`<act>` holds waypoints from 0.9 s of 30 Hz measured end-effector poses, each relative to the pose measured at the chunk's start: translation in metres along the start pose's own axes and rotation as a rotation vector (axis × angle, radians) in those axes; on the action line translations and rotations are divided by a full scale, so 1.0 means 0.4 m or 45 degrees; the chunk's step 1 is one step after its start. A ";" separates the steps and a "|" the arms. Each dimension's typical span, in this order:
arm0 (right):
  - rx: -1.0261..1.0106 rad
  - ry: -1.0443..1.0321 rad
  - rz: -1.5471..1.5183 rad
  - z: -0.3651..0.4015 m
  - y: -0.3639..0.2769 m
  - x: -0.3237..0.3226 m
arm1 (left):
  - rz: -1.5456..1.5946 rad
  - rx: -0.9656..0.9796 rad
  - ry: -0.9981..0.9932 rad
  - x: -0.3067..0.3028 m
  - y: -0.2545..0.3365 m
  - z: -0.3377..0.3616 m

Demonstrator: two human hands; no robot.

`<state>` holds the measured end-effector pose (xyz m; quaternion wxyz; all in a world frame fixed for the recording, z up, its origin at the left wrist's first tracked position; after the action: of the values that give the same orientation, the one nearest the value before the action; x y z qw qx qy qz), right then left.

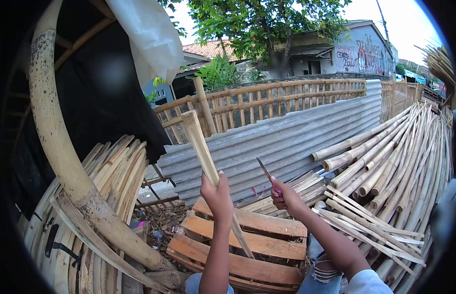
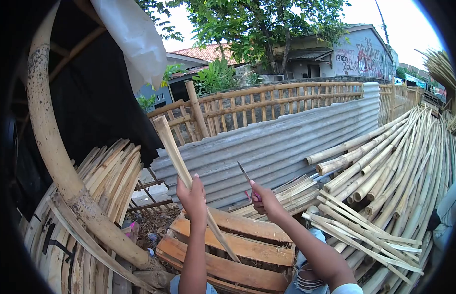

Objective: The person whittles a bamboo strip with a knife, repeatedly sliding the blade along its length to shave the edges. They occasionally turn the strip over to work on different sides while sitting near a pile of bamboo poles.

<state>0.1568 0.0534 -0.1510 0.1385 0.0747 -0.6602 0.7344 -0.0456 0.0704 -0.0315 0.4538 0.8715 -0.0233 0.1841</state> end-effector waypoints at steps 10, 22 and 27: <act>-0.253 0.034 0.178 0.033 -0.061 -0.014 | -0.099 0.005 -0.071 0.093 0.034 0.032; -0.317 0.092 0.298 0.072 -0.105 -0.012 | 0.228 -0.038 -0.366 0.136 0.095 -0.060; -0.345 0.123 0.284 0.073 -0.111 -0.035 | 0.316 0.089 -0.485 0.166 0.164 -0.165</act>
<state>0.1813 0.0270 -0.1093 0.0965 -0.0539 -0.7498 0.6523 -0.0170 0.0932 0.0768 0.3846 0.8962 -0.2092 0.0713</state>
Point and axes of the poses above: each hand's wrist, its own z-axis away from the middle knuckle, its own x-axis out of the palm, y = z × x, the point moved 9 cm from there along -z, towards the middle knuckle, and after that the axes turned 5 degrees about y, right-handed, at the moved point
